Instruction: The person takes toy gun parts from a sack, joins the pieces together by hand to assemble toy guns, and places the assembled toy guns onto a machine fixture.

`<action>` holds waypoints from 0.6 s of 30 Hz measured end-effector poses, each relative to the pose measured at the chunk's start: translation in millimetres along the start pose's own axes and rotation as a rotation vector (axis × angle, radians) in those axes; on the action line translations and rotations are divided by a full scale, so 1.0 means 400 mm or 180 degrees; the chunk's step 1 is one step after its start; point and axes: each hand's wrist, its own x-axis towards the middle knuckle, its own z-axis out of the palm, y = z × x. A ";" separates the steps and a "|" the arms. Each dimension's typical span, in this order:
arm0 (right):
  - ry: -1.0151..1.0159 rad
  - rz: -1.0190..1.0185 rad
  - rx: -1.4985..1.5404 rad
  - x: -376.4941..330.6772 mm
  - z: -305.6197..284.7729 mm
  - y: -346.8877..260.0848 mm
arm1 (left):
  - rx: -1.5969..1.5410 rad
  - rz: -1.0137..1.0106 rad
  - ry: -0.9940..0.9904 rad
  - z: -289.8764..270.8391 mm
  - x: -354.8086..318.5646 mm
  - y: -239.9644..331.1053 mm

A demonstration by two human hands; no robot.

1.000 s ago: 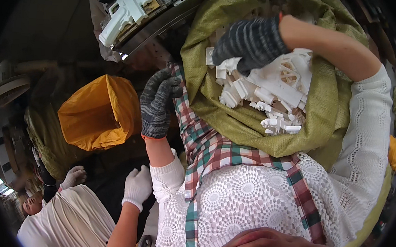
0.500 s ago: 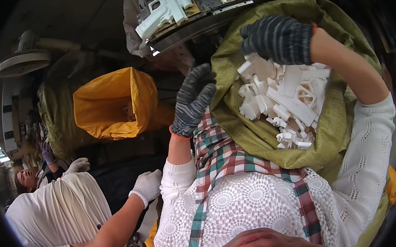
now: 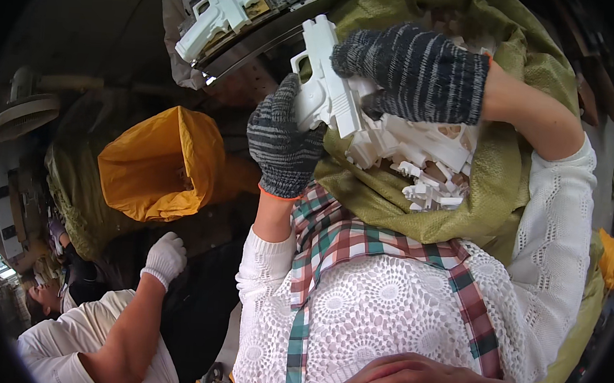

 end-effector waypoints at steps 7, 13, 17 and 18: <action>0.0262 0.0562 0.0618 -0.030 -0.124 0.094 | -0.0728 -0.0157 0.1031 0.076 -0.017 -0.067; 0.0228 0.0401 0.0406 -0.027 -0.151 0.096 | -0.0449 -0.0343 0.1309 0.059 -0.079 -0.130; 0.0254 0.0410 0.0268 -0.035 -0.155 0.097 | -0.0016 -0.0034 0.1350 0.037 -0.032 -0.137; 0.0255 0.0444 0.0234 -0.042 -0.158 0.098 | 0.0020 0.0203 0.1381 0.032 -0.008 -0.137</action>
